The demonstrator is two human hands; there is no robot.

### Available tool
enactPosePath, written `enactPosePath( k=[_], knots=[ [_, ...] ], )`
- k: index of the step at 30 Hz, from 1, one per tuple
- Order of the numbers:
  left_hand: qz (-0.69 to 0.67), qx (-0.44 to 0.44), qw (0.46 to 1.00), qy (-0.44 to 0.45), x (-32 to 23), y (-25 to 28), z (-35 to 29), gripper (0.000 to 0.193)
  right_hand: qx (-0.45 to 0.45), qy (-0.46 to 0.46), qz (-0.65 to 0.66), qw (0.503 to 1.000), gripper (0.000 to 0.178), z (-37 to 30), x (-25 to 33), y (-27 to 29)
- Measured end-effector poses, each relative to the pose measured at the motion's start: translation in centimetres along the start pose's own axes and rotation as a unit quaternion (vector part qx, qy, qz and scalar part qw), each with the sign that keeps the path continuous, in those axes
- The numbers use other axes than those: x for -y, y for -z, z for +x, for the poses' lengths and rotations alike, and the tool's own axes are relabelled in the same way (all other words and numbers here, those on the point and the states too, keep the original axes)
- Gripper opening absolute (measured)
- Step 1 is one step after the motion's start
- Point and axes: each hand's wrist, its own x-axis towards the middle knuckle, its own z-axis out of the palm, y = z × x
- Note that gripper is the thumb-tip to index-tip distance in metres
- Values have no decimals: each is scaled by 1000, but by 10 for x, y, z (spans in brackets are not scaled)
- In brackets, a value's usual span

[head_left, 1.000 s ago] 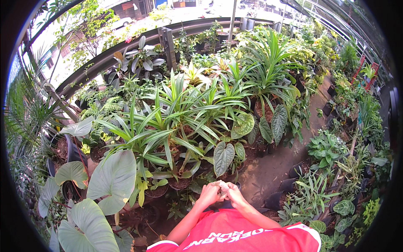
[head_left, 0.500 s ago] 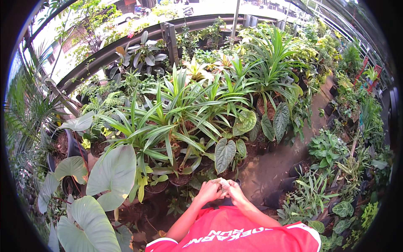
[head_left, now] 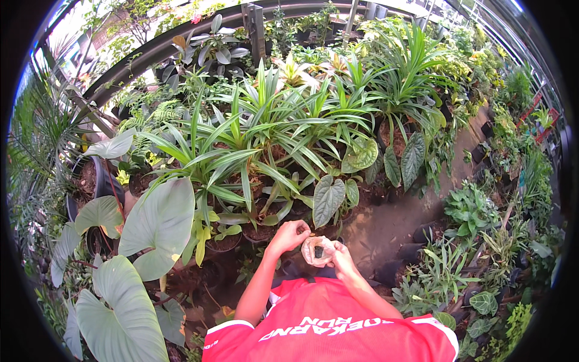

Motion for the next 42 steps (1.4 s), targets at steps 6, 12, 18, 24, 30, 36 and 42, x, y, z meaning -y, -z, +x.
enactPosePath(
  k=[6, 12, 18, 24, 30, 36, 42],
  knots=[
    [108, -167, 979, 38, 23, -19, 31, 19, -9, 1, -3, 1000, 4, -1, -7, 6],
    [236, -184, 954, 16, 40, -39, 66, 18, -5, 4, -2, 1000, 4, -3, -7, 11],
    [301, -176, 937, 27, 47, -42, 88, 21, -28, -7, -9, 1000, 6, -9, -5, 10],
    [352, -128, 922, 101, 47, -42, 95, 23, -36, -3, 3, 999, 3, -12, -2, 10],
    [394, -94, 910, 87, 57, -45, 104, 13, -19, -6, -8, 1000, 4, -8, -6, 14],
    [434, -70, 896, 65, 62, -53, 114, 11, -15, -12, -13, 1000, 5, -9, -6, 12],
    [456, -52, 888, 33, 63, -56, 113, 11, -14, -21, -13, 1000, 8, -11, -5, 12]
  ],
)
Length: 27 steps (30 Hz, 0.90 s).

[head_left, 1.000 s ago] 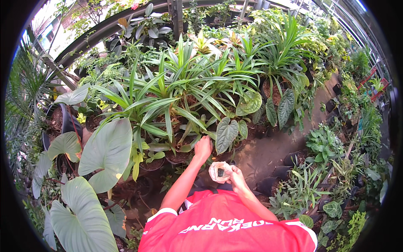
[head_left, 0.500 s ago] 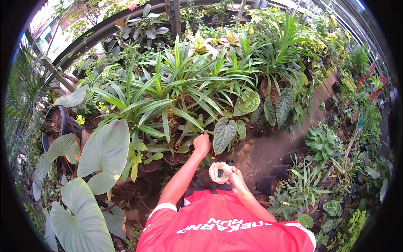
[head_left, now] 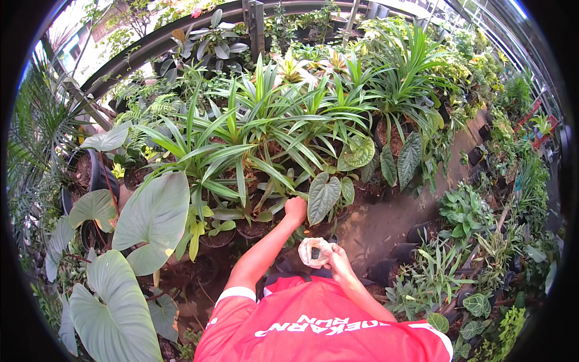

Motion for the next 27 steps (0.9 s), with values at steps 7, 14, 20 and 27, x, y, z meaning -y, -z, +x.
enactPosePath(
  k=[7, 14, 20, 27],
  knots=[
    [23, 4, 1000, -8, 3, -10, 6, 11, -15, 11, 1, 1000, 4, -1, 1, 0],
    [13, 29, 999, -19, 3, -8, 6, 15, -32, 17, 14, 999, 3, -4, 3, -2],
    [48, 104, 993, -6, -4, 0, 5, 20, -9, 22, 14, 1000, 3, 0, -1, 0],
    [89, 173, 980, 28, -9, -6, 12, 23, -2, 22, 13, 1000, 5, -1, 0, -2]
  ],
)
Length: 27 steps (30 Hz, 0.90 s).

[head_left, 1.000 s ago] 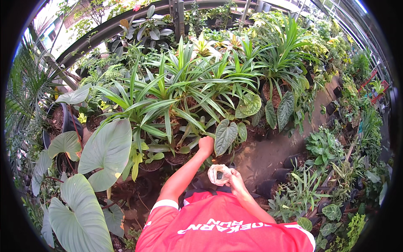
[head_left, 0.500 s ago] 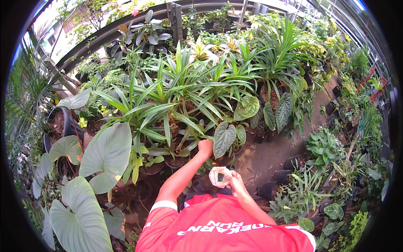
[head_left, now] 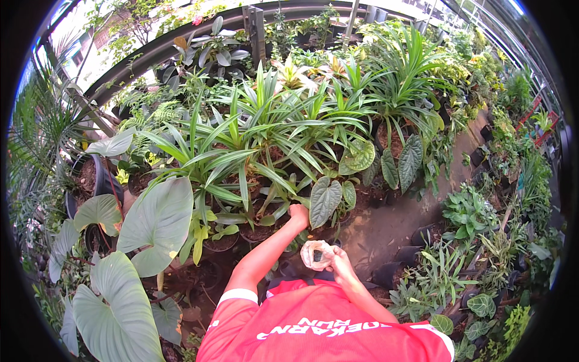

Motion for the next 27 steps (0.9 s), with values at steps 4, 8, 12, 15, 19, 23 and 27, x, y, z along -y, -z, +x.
enactPosePath(
  k=[4, 8, 12, 15, 19, 23, 27],
  knots=[
    [-8, 10, 1000, 10, 0, -1, 2, 24, -4, -7, -5, 1000, 3, 1, 0, 2],
    [-52, -5, 999, -6, -5, 7, -7, 28, -2, -8, -16, 1000, 3, 1, -2, 3],
    [-81, -9, 996, -32, -13, 10, -18, 30, 3, 2, -9, 1000, 3, 2, -3, 4],
    [-105, 0, 994, -40, -12, 2, -19, 31, -9, 3, 1, 1000, 5, 2, -4, 3],
    [-115, 4, 993, -1, -8, -10, -19, 41, -4, -1, -1, 1000, 6, 2, -4, 3],
    [-119, 8, 993, -2, -9, -10, -32, 53, 0, 2, 2, 1000, 8, -1, -3, 3],
    [-109, 17, 994, 3, -10, -2, -44, 53, -12, -11, -8, 1000, 10, -3, -5, 3]
  ],
)
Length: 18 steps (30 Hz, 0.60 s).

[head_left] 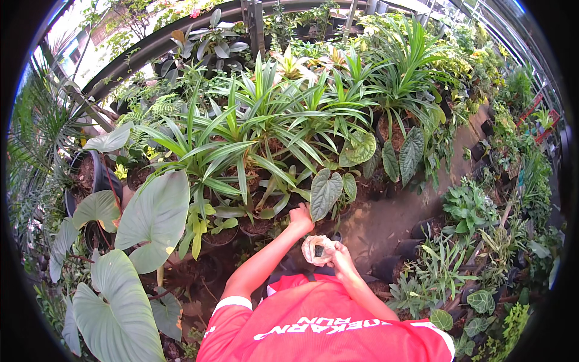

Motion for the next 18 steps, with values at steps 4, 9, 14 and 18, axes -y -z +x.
enactPosePath(
  k=[4, 9, 14, 18],
  knots=[
    [15, 16, 1000, 8, 4, 2, -2, 55, 11, -5, -11, 1000, 8, 3, -3, 3],
    [-8, 30, 999, -8, 9, 1, 10, 55, 8, -4, -10, 1000, 7, 0, -4, 5],
    [-17, 63, 997, -31, 15, 2, 19, 83, -1, -7, -2, 1000, 8, -7, 3, 1],
    [-54, -1, 998, -31, 13, 5, 9, 65, -9, -12, -13, 1000, 7, -10, 5, 2]
  ],
)
